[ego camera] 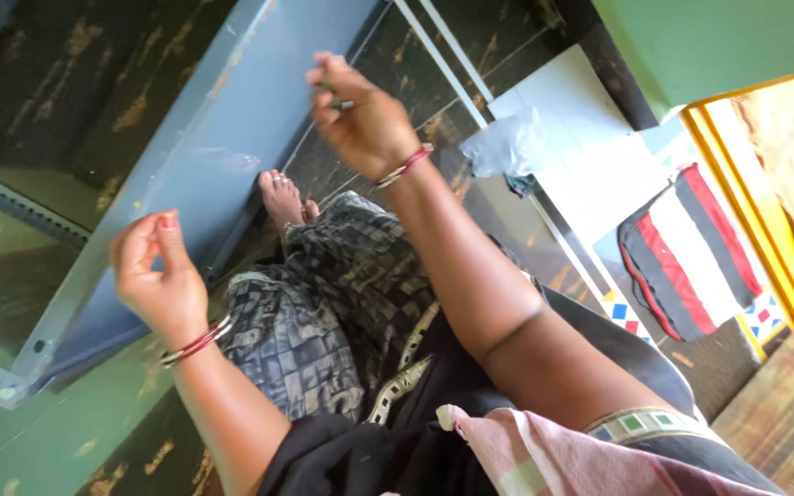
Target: The person assembles a metal shelving unit by hand. They attach metal side panels to vertical supports, insert bolts into the holes, and secure the components together.
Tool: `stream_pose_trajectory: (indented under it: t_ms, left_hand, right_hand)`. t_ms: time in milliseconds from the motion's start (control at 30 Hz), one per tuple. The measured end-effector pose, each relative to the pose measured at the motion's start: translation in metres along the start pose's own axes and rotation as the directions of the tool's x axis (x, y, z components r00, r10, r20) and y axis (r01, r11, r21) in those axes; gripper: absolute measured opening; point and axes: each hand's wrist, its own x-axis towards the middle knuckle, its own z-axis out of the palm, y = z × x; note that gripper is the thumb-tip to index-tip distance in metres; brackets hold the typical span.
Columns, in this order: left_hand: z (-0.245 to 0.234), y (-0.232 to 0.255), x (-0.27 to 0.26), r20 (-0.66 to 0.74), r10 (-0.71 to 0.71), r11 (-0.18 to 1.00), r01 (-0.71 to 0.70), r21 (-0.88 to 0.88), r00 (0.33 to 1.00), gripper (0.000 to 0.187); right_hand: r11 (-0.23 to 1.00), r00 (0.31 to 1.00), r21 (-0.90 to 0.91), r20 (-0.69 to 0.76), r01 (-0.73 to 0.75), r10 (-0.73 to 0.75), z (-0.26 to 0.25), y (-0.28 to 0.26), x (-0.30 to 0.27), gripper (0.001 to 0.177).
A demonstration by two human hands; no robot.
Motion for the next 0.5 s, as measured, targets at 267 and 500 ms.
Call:
stream_pose_trajectory:
  t_ms: [267, 500]
  left_hand:
    - [0.010, 0.046, 0.002, 0.044, 0.021, 0.992, -0.026, 0.120, 0.999, 0.009]
    - [0.030, 0.096, -0.004, 0.091, 0.149, 0.987, -0.142, -0.079, 0.985, 0.021]
  right_hand:
    - [0.981, 0.995, 0.166, 0.021, -0.104, 0.102, 0.003, 0.001, -0.002, 0.049]
    - [0.936, 0.924, 0.083, 0.210, -0.342, 0.319, 0.064, 0.027, -0.040, 0.079]
